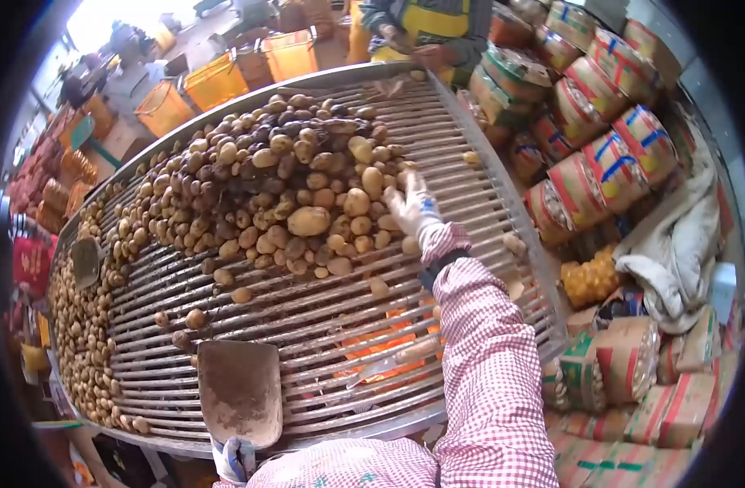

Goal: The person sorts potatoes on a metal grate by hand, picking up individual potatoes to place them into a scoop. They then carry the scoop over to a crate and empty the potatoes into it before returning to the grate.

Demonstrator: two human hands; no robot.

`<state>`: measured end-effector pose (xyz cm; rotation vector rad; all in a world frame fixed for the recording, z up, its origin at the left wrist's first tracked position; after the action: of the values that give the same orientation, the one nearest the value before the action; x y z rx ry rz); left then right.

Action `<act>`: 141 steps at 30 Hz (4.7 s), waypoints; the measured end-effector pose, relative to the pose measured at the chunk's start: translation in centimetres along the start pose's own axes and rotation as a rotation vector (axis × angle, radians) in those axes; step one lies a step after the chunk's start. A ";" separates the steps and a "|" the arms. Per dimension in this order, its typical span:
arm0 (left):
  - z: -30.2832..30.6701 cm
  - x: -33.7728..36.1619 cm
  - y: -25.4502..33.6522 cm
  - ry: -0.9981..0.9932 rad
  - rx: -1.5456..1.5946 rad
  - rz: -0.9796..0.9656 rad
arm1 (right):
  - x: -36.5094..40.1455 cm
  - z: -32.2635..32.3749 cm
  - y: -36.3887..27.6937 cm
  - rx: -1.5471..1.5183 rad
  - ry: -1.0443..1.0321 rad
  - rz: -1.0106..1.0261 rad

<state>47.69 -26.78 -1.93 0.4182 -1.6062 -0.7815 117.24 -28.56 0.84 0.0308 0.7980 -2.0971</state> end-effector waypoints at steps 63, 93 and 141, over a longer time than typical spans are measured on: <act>3.5 0.7 -0.1 0.088 0.294 -0.104 | 13.2 -11.9 -26.8 -0.011 -0.702 0.612; 3.4 0.3 -0.2 -0.041 0.339 -0.137 | 17.6 -10.3 -30.4 -0.981 -0.738 0.304; -40.9 8.9 11.3 -1.626 0.272 -0.125 | 65.4 21.7 -10.6 -0.409 0.521 -0.527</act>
<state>87.31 -34.96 13.64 -0.0336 -3.2354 -1.0646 74.23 -83.38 4.14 0.1665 1.6892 -2.3975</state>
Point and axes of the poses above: each hand's wrist, its own x-axis away from the middle knuckle, its own z-axis out of the back of the hand, y = z × x, the point moved 7 cm from there along -x, towards the middle knuckle, and after that the axes turned 10 degrees about z, right-handed, at the moved point
